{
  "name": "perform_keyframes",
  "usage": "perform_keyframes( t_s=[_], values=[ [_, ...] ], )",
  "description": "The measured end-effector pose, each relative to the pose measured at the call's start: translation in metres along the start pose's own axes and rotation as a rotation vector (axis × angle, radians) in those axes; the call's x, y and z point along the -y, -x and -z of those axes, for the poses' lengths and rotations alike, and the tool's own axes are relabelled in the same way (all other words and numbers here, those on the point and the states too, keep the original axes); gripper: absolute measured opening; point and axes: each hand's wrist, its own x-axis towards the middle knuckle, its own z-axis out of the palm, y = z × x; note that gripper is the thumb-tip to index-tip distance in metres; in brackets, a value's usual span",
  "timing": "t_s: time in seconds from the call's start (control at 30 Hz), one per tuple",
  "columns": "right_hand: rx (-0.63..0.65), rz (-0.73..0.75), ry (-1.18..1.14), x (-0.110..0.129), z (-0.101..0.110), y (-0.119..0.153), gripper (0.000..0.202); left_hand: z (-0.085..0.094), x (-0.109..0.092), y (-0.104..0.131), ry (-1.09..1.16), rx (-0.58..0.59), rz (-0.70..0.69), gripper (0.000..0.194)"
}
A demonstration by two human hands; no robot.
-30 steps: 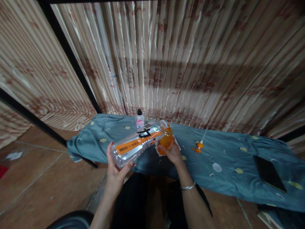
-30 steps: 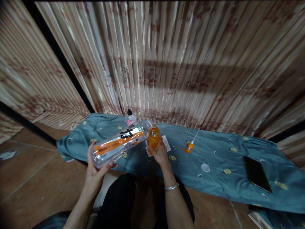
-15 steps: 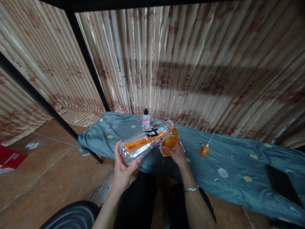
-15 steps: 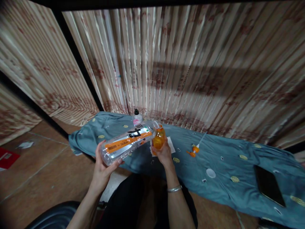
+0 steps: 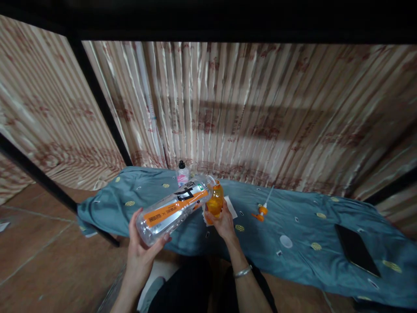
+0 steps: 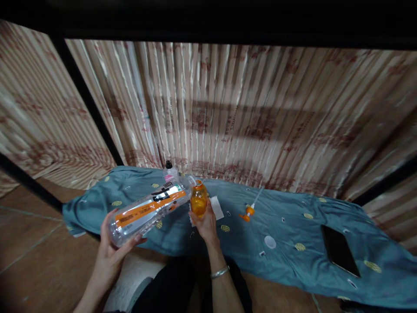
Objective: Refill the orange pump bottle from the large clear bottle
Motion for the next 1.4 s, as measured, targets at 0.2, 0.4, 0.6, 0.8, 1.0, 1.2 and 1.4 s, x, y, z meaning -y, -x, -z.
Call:
perform_keyframes(
  t_s=[0.2,0.4,0.6,0.8,1.0,1.2,1.4],
  values=[
    [-0.010,-0.010,-0.015,-0.006,-0.008,0.000,0.091,-0.001,0.001,0.000,-0.055,-0.033,-0.038,0.105],
    [0.016,-0.051,-0.038,-0.001,-0.006,0.000,0.098,-0.003,-0.004,-0.002,-0.015,0.021,-0.021,0.104],
    [0.022,-0.051,-0.033,0.002,-0.003,0.000,0.081,-0.003,-0.001,-0.007,-0.028,0.055,0.025,0.110],
    [-0.026,-0.058,0.011,0.003,-0.003,0.001,0.074,-0.013,-0.010,-0.002,0.020,0.024,0.032,0.105],
    [-0.019,-0.076,0.018,0.006,0.000,0.000,0.087,-0.008,-0.008,-0.011,0.027,0.044,0.048,0.110],
    [-0.009,-0.089,-0.042,0.004,-0.003,-0.005,0.094,-0.009,-0.011,-0.013,0.044,0.020,0.059,0.113],
    [0.000,-0.090,-0.082,-0.001,-0.008,-0.008,0.086,-0.008,-0.014,-0.019,0.016,0.021,0.033,0.116]
  ],
)
